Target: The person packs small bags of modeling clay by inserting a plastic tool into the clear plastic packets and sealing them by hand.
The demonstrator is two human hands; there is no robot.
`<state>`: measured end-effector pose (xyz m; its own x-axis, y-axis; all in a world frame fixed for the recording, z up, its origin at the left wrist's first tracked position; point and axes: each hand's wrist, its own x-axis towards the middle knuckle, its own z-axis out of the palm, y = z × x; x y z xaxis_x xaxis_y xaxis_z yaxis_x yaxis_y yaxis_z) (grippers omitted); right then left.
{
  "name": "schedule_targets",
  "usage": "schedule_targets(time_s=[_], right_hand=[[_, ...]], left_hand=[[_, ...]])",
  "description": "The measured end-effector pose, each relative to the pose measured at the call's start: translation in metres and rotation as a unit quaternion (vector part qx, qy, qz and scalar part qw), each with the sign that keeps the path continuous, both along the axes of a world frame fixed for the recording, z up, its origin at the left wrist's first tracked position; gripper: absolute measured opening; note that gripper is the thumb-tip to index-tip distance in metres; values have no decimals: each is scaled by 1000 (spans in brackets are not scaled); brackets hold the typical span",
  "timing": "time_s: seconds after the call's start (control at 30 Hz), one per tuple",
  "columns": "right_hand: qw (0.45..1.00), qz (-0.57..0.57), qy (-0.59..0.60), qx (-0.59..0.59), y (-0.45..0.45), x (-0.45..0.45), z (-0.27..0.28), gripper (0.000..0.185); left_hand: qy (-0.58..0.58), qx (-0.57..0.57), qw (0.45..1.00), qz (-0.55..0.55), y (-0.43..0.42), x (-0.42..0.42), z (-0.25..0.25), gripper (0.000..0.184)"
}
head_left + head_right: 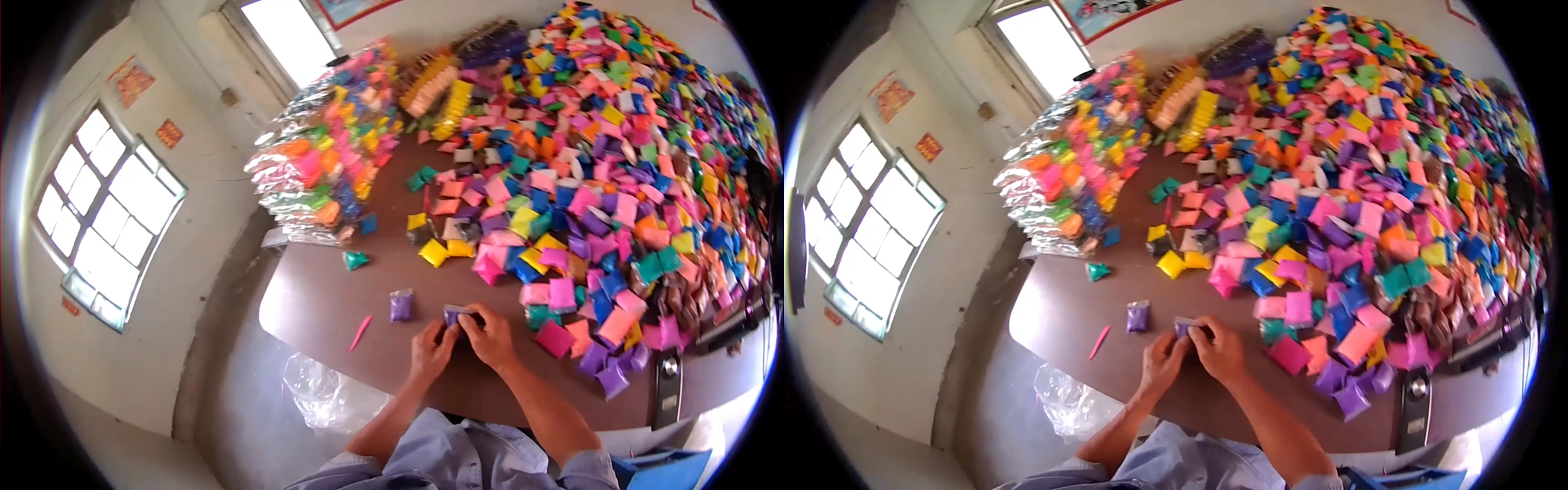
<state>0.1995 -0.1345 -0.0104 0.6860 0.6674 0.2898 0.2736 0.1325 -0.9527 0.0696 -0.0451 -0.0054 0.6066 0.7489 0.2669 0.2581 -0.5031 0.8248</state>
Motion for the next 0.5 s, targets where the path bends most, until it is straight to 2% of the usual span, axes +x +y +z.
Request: schedule_targets(time_s=[0.03, 0.17, 0.27, 0.37, 0.43, 0.5], right_hand=[[1000, -6, -22, -7, 0, 0, 1, 22], [999, -2, -34, -12, -2, -3, 5, 25], [998, 3, -59, 4, -1, 0, 1, 24], [1000, 13, 8, 20, -2, 0, -1, 23], [998, 10, 55, 2, -4, 1, 2, 23], [999, 5, 49, 4, -2, 1, 0, 23]], left_hand=[[8, 26, 1000, 9, 0, 0, 1, 20], [-25, 13, 999, 30, -6, 0, 4, 21], [-8, 18, 999, 37, -7, 1, 7, 21], [-11, 7, 1000, 26, -9, 0, 8, 20], [-65, -90, 994, -13, -8, 0, 5, 22], [-36, -73, 996, -21, -5, -4, 6, 23]])
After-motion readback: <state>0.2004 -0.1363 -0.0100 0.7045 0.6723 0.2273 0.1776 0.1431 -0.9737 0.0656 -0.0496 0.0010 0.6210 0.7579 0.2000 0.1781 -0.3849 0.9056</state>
